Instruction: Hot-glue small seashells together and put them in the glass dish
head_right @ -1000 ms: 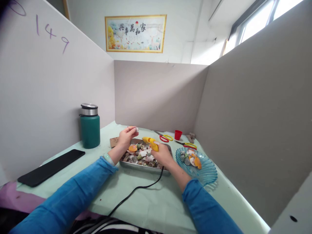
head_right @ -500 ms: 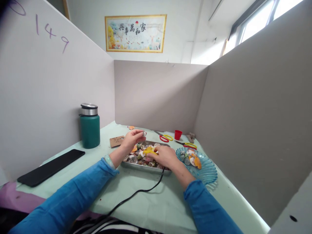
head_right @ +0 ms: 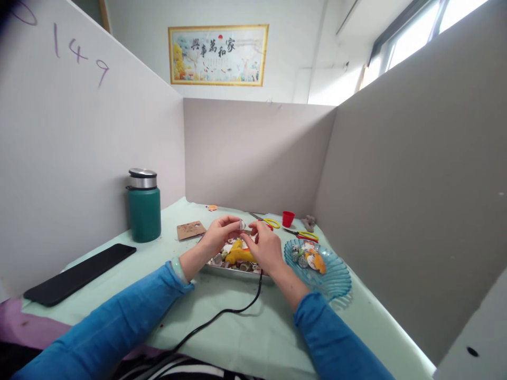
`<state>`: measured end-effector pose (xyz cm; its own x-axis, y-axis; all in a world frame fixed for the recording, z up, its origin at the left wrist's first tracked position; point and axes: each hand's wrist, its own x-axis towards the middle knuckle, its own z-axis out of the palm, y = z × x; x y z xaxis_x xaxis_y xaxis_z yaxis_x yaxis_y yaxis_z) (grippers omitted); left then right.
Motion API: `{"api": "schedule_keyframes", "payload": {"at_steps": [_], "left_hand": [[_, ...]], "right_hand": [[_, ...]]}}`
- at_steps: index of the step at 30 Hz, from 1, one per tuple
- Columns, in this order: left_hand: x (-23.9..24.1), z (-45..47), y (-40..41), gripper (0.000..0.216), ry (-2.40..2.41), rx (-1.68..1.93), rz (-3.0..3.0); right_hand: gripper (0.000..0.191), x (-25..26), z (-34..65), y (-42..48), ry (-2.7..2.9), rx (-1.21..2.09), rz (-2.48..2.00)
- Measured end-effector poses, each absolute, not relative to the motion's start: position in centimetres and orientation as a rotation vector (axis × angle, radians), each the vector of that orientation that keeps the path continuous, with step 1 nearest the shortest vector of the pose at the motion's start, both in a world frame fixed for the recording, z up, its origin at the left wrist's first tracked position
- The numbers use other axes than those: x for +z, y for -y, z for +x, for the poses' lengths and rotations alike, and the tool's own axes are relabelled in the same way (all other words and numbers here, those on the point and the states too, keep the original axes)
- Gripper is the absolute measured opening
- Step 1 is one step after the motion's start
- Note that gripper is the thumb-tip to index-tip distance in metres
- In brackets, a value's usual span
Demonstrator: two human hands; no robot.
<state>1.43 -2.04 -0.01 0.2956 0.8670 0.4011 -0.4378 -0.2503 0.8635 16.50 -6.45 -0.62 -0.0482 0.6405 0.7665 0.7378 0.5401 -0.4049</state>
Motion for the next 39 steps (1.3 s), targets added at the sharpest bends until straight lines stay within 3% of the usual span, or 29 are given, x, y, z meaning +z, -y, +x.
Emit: {"api": "schedule_keyframes", "payload": {"at_steps": [11,30,39], "left_hand": [[0.2,1.1,2.5,0.033,-0.393,1.186,1.33],[-0.2,1.4,1.5,0.019,-0.723,1.459,1.755],[0.2,1.1,2.0,0.021,-0.707,1.391,1.781]], "right_hand": [[0.03,-0.9,16.8,5.7,1.718,0.443,-0.886],[0.018,-1.1,16.6,5.7,1.673,0.146,-0.973],[0.025,-1.4,16.8,5.4,1.683,0.201,-0.96]]}}
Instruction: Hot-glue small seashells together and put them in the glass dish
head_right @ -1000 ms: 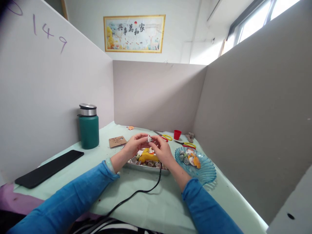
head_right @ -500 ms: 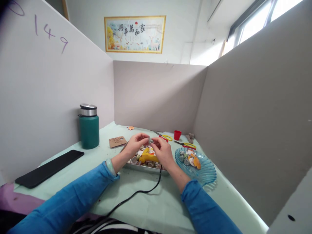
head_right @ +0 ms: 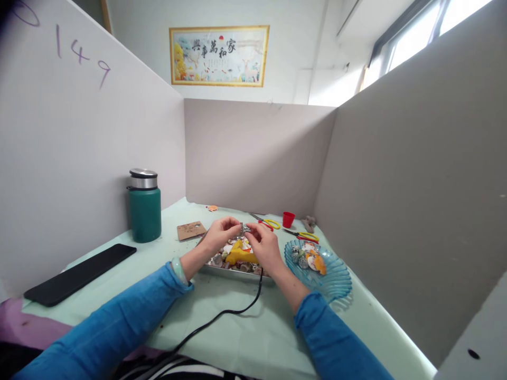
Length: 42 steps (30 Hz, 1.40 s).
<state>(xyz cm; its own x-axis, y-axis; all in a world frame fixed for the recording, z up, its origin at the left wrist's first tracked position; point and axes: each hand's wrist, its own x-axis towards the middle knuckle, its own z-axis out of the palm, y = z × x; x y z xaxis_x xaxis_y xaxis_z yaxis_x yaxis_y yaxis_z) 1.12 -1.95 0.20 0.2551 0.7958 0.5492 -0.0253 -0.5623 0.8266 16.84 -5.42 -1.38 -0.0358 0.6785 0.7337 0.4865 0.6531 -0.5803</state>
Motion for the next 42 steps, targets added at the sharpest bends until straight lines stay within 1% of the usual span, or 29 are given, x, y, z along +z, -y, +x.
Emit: {"api": "schedule_keyframes", "payload": {"at_steps": [15,19,21,26,31,35,42], "left_hand": [[0.0,1.1,1.7,0.021,-0.742,1.3,1.81],[0.0,1.0,1.9,0.022,-0.751,1.293,1.801],[0.1,0.9,2.0,0.023,-0.75,1.296,1.806],[0.3,0.9,1.9,0.025,-0.761,1.321,1.889],[0.1,1.0,2.0,0.029,-0.842,1.435,2.02],[0.5,0.8,2.1,0.028,-0.863,1.513,1.964],[1.0,0.7,2.2,0.03,-0.554,1.251,1.786]], "right_hand": [[0.022,-1.5,17.0,5.3,1.678,0.167,-0.96],[0.02,-1.4,17.0,5.3,1.68,0.205,-0.946],[0.022,-1.3,17.0,5.2,1.656,0.303,-0.94],[0.029,-0.8,16.9,5.1,1.518,0.666,-0.926],[0.032,-0.5,16.9,5.2,1.416,0.871,-0.862],[0.033,-0.5,17.0,5.2,1.376,1.074,-0.795],[0.035,-0.1,17.1,5.7,1.426,1.208,-0.756]]}}
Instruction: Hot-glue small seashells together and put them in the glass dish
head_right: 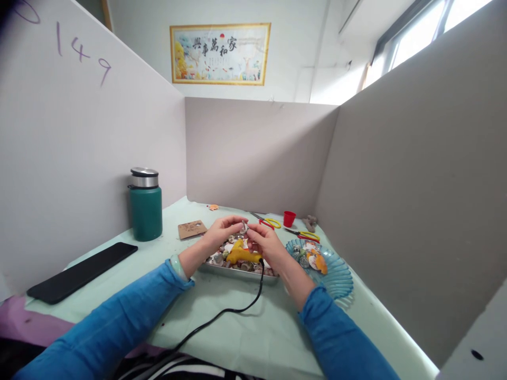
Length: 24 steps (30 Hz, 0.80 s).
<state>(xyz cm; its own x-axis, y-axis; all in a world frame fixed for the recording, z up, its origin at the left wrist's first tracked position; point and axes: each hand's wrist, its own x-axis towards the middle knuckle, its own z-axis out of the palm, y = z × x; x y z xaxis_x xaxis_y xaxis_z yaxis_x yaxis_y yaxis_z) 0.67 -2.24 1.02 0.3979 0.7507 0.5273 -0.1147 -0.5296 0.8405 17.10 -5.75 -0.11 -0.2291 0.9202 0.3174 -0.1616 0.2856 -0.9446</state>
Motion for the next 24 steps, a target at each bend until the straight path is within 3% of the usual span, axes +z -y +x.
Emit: {"api": "schedule_keyframes", "payload": {"at_steps": [10,20,24], "left_hand": [[0.3,0.9,2.2,0.031,-0.51,1.149,1.558],[0.2,1.1,2.2,0.03,-0.542,1.202,1.41],[0.5,1.2,2.6,0.031,-0.547,1.171,1.387]], "right_hand": [[0.033,0.0,17.1,5.6,1.303,1.16,-0.773],[0.02,-0.8,16.4,6.0,1.668,0.329,-0.974],[0.016,-0.8,16.4,6.3,1.71,0.152,-0.996]]}}
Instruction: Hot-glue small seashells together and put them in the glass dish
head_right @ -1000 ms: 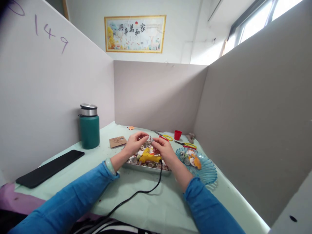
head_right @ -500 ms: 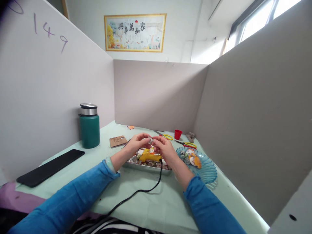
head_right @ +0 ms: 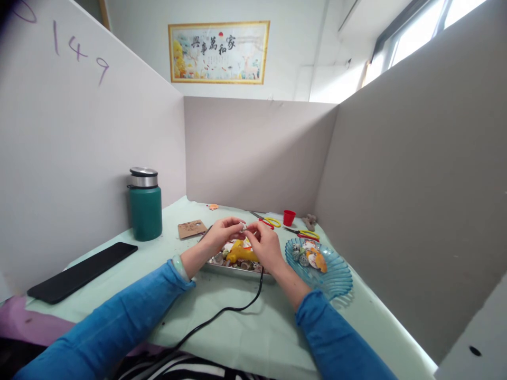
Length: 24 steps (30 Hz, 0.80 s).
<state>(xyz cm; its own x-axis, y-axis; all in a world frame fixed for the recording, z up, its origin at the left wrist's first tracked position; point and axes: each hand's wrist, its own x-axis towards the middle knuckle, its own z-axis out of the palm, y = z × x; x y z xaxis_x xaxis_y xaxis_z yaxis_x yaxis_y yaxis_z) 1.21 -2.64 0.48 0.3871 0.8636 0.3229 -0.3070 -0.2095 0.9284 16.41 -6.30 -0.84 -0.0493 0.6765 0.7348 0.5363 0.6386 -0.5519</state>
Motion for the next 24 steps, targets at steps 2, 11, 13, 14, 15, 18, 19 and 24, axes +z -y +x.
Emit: {"api": "schedule_keyframes", "payload": {"at_steps": [2,11,13,14,15,18,19,24], "left_hand": [[0.35,1.29,2.59,0.029,-0.544,1.163,1.387],[-0.22,1.71,2.34,0.028,-0.616,1.211,1.52],[-0.17,1.78,2.4,0.029,-0.623,1.225,1.537],[-0.13,1.81,2.42,0.03,-0.626,1.225,1.542],[-0.1,1.83,2.44,0.03,-0.631,1.219,1.546],[-0.05,1.87,2.48,0.033,-0.636,1.191,1.544],[-0.06,1.87,2.46,0.034,-0.634,1.187,1.538],[-0.56,1.89,1.92,0.036,-0.614,1.179,1.569]], "right_hand": [[0.014,-0.78,16.41,6.43,1.736,0.093,-0.999],[0.017,-0.93,16.49,6.55,1.822,-0.157,-1.066],[0.017,-1.03,16.54,6.45,1.817,-0.187,-1.085],[0.017,-1.08,16.56,6.39,1.807,-0.202,-1.093],[0.016,-1.13,16.59,6.33,1.794,-0.217,-1.103],[0.015,-1.24,16.68,6.13,1.75,-0.255,-1.137],[0.015,-1.27,16.71,6.07,1.74,-0.264,-1.149],[0.014,-1.4,16.81,5.88,1.702,-0.29,-1.172]]}}
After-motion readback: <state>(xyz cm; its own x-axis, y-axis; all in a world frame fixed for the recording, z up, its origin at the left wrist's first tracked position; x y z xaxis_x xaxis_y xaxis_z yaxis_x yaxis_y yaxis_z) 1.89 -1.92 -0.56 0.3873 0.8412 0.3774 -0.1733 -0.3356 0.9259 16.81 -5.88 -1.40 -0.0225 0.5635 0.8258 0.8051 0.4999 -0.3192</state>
